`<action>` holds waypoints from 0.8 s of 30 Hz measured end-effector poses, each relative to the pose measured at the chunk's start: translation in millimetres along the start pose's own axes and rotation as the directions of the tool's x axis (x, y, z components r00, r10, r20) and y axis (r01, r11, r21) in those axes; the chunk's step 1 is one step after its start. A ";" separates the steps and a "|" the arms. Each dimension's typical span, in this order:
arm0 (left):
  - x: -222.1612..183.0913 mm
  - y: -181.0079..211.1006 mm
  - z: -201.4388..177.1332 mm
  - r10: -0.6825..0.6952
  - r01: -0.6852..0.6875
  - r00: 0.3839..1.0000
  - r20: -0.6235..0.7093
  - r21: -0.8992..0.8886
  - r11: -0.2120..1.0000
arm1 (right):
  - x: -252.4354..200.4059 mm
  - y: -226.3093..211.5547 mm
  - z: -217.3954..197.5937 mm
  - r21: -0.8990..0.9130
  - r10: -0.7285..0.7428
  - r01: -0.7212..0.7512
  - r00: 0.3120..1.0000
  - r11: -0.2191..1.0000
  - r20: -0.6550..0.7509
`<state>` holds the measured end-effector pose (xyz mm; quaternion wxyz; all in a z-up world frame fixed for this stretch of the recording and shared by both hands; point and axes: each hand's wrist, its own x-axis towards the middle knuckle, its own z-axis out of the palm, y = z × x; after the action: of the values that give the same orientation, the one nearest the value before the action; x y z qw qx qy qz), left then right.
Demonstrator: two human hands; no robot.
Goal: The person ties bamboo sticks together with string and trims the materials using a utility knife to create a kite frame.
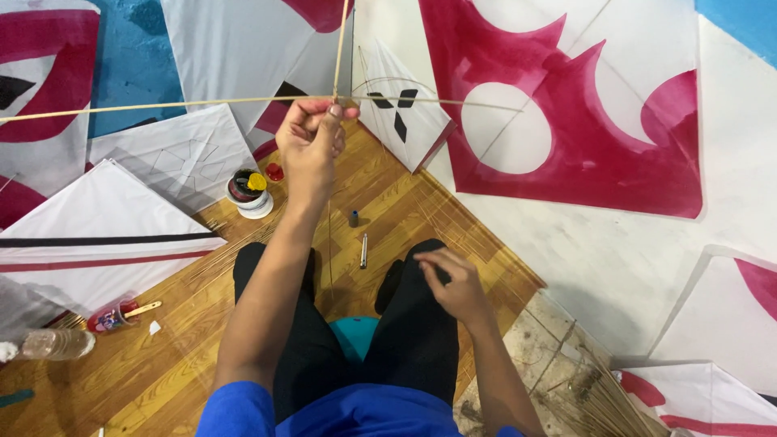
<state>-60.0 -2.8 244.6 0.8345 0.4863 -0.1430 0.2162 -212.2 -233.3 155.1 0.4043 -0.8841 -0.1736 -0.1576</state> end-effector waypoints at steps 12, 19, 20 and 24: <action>12.9 -3.1 -13.3 -0.006 0.004 1.000 -0.017 -0.065 0.998 | -70.7 73.3 53.0 0.024 0.333 -0.348 0.914 0.937 0.233; 14.8 3.3 -22.2 -0.025 0.021 0.999 -0.042 -0.081 0.997 | -71.7 74.8 65.1 0.023 0.358 -0.377 0.895 0.926 0.266; 14.7 4.7 -23.3 -0.028 0.024 0.999 -0.042 -0.076 0.997 | -71.0 73.8 65.0 0.032 0.350 -0.371 0.898 0.928 0.268; 14.1 7.9 -21.1 -0.066 0.061 0.996 -0.064 -0.069 0.996 | -69.4 63.5 58.8 0.025 0.381 -0.405 0.879 0.914 0.288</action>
<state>-51.1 22.2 246.6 0.8610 0.4549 -0.1071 0.2005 -238.2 -239.4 47.4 0.4366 -0.8961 -0.0519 0.0603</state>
